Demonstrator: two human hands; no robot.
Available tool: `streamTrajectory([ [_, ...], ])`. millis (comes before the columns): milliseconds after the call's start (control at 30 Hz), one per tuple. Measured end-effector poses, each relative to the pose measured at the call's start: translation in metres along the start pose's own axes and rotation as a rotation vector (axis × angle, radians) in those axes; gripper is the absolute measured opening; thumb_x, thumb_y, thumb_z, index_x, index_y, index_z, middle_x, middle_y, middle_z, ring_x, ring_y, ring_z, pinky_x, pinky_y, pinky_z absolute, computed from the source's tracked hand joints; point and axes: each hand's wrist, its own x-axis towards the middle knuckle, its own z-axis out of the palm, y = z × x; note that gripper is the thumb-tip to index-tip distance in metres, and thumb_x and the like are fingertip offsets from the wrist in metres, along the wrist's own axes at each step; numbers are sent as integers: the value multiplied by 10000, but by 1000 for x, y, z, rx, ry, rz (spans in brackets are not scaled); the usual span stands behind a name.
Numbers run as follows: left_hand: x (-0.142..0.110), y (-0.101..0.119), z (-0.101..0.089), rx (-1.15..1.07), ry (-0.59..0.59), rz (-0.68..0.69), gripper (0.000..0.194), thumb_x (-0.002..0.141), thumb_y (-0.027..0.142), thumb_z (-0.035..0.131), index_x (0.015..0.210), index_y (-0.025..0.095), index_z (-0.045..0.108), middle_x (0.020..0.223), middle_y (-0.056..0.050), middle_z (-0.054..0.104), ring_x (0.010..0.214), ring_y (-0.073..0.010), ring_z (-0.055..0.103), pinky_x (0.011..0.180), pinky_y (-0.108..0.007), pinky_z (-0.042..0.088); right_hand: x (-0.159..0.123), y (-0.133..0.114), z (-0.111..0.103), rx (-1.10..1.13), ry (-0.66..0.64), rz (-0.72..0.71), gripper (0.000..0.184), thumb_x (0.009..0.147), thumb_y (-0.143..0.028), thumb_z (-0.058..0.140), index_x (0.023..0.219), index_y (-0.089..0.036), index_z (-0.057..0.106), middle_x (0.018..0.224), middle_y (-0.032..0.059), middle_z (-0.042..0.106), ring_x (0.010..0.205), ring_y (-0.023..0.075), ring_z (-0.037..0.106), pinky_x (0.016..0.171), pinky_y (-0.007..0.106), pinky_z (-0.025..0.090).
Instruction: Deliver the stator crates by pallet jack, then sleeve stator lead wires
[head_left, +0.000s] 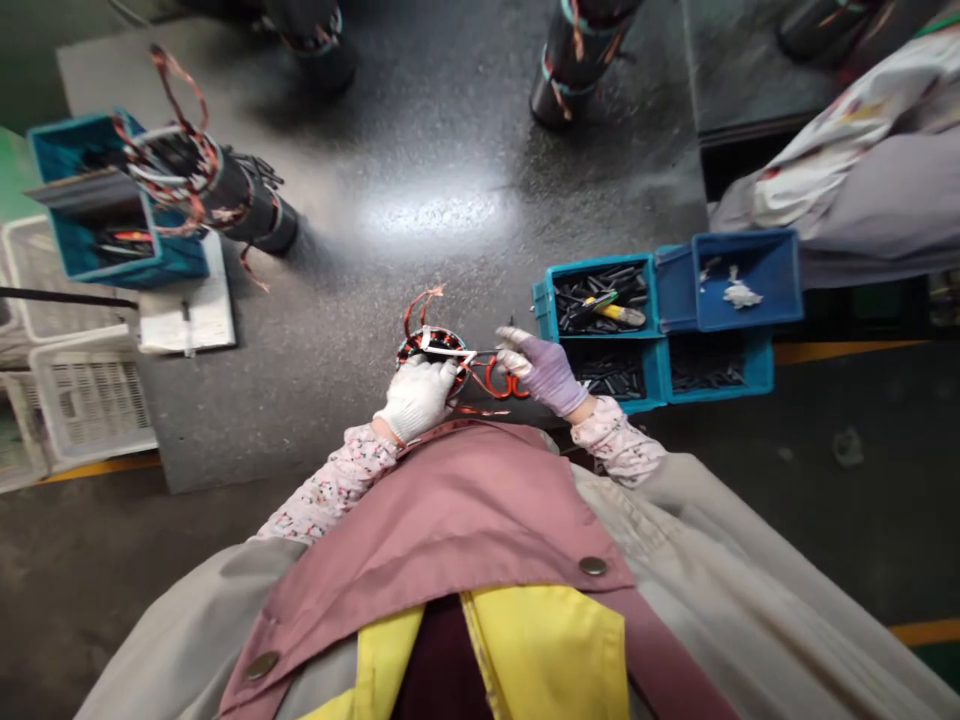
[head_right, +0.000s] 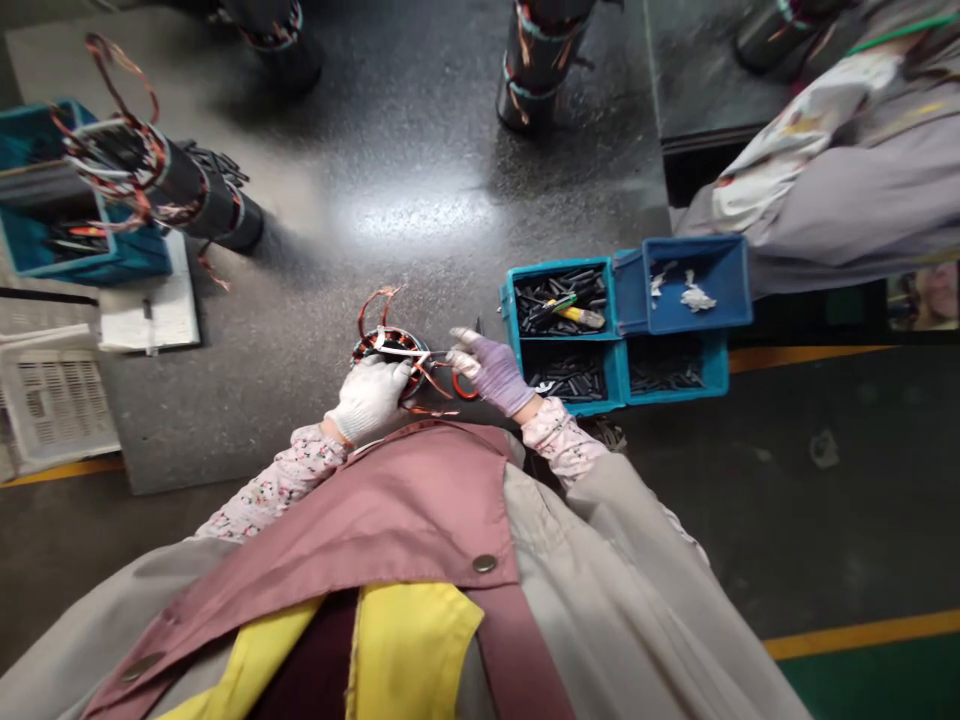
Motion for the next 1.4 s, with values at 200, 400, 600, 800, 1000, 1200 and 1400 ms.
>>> streamTrajectory([
  [200, 1, -10, 2, 67, 26, 18, 531, 845, 345, 562, 1306, 85, 608, 1070, -193, 728, 1048, -344, 668, 975, -454, 477, -3, 0, 28, -157, 96, -41, 238, 953, -274, 532, 1078, -203, 723, 1023, 46, 753, 961, 182, 701, 881, 273, 524],
  [400, 3, -11, 1, 116, 24, -7, 521, 870, 406, 515, 1275, 97, 624, 1027, -194, 733, 980, -365, 680, 912, -477, 493, -52, 64, -74, -540, 168, 261, 322, 933, -194, 520, 1191, -169, 712, 1188, 102, 713, 1117, 240, 653, 996, 358, 485],
  [600, 2, -6, -3, 152, -14, -71, 479, 828, 405, 552, 1190, 108, 654, 1033, -196, 725, 1003, -371, 659, 882, -456, 494, -46, 81, -107, -1084, -318, 161, 321, 951, -269, 529, 1215, -240, 710, 1255, 136, 634, 1098, 292, 605, 809, 359, 490],
  [800, 2, 0, -2, 150, -1, -110, 505, 810, 387, 575, 1220, 99, 638, 1092, -208, 706, 1053, -380, 636, 896, -462, 493, -28, 72, -92, -1302, -543, 13, 306, 924, -216, 504, 1119, -104, 711, 1296, 246, 551, 1096, 346, 576, 781, 393, 459],
  [1000, 0, 1, 3, 136, 42, -90, 518, 821, 380, 571, 1254, 100, 625, 1054, -186, 719, 1031, -354, 653, 908, -441, 489, -24, 78, -85, -1244, -431, 183, 354, 951, -292, 483, 1220, -145, 659, 1258, 226, 598, 976, 331, 658, 709, 390, 491],
  [1200, 0, 0, 5, 124, 72, -54, 485, 827, 360, 573, 1232, 102, 639, 1035, -171, 729, 986, -339, 664, 913, -432, 487, -25, 80, -106, -919, -15, 309, 172, 904, -236, 612, 983, -144, 734, 996, 170, 707, 849, 270, 652, 730, 378, 463],
  [1400, 0, -1, 6, 82, 83, -47, 466, 853, 383, 559, 1218, 107, 647, 1021, -173, 729, 970, -337, 663, 922, -442, 479, -38, 64, -112, -211, 494, 218, 225, 908, -243, 570, 1040, -127, 710, 1063, 166, 704, 862, 234, 634, 780, 373, 497],
])
